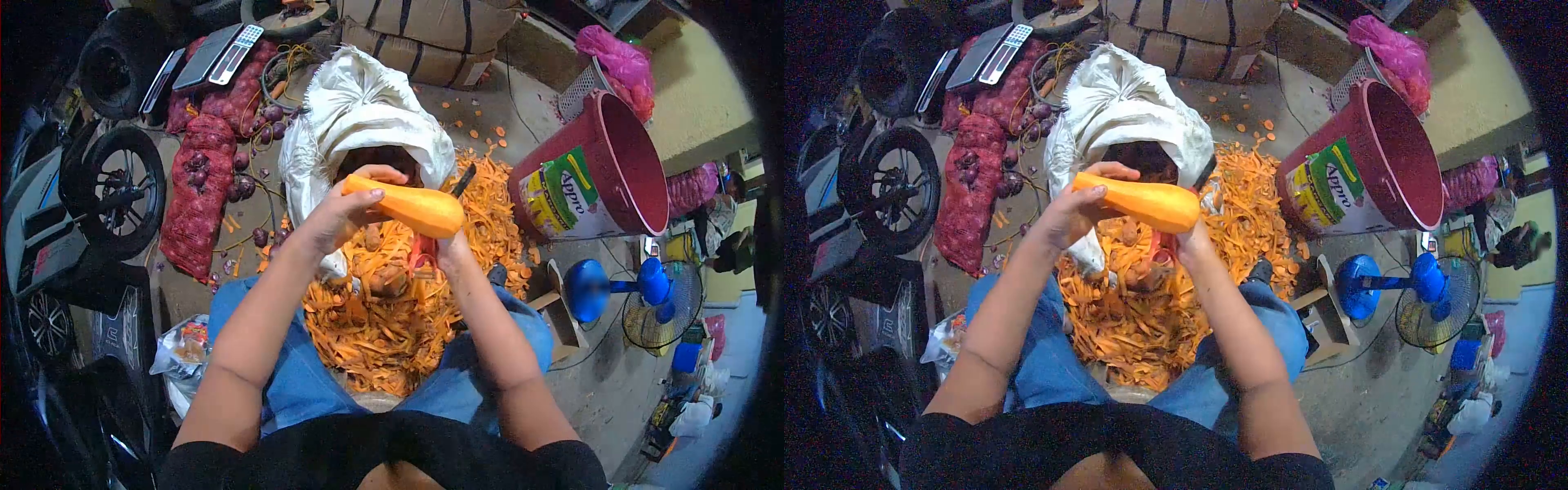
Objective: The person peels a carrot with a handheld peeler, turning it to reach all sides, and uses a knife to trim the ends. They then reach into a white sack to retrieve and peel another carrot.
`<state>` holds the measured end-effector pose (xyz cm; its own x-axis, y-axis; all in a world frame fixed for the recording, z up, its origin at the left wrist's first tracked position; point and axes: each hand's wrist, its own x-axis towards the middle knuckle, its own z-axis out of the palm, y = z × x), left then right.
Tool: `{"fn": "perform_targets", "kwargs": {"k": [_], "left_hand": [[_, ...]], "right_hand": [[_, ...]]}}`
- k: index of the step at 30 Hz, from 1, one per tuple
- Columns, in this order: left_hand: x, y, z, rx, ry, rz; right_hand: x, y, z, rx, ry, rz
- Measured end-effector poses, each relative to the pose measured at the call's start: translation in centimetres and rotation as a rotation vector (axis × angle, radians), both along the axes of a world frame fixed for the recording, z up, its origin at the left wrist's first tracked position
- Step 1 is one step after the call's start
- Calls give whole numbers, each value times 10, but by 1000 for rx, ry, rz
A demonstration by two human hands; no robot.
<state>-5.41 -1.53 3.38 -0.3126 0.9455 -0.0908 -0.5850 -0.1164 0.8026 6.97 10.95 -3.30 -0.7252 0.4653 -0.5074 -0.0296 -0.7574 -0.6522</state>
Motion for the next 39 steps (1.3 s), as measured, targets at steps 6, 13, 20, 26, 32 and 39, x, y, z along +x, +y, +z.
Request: {"fn": "perform_targets", "kwargs": {"k": [6, 13, 20, 26, 32, 39], "left_hand": [[-28, -9, -7, -250, 501, -183], [19, 7, -23, -533, 736, -215], [12, 14, -22, -468, 1012, 84], [14, 16, -20, -440, 1167, 199], [18, 18, -20, -451, 1185, 214], [19, 19, -17, -477, 1241, 259]], "right_hand": [[-1, 27, 1, 153, 22, -54], [0, 6, 17, 627, -164, 122], [15, 15, 32, 1294, -379, 301], [21, 6, 51, 1455, -480, 328], [25, 11, 43, 1532, -460, 329], [25, 8, 42, 1490, -470, 291]]}}
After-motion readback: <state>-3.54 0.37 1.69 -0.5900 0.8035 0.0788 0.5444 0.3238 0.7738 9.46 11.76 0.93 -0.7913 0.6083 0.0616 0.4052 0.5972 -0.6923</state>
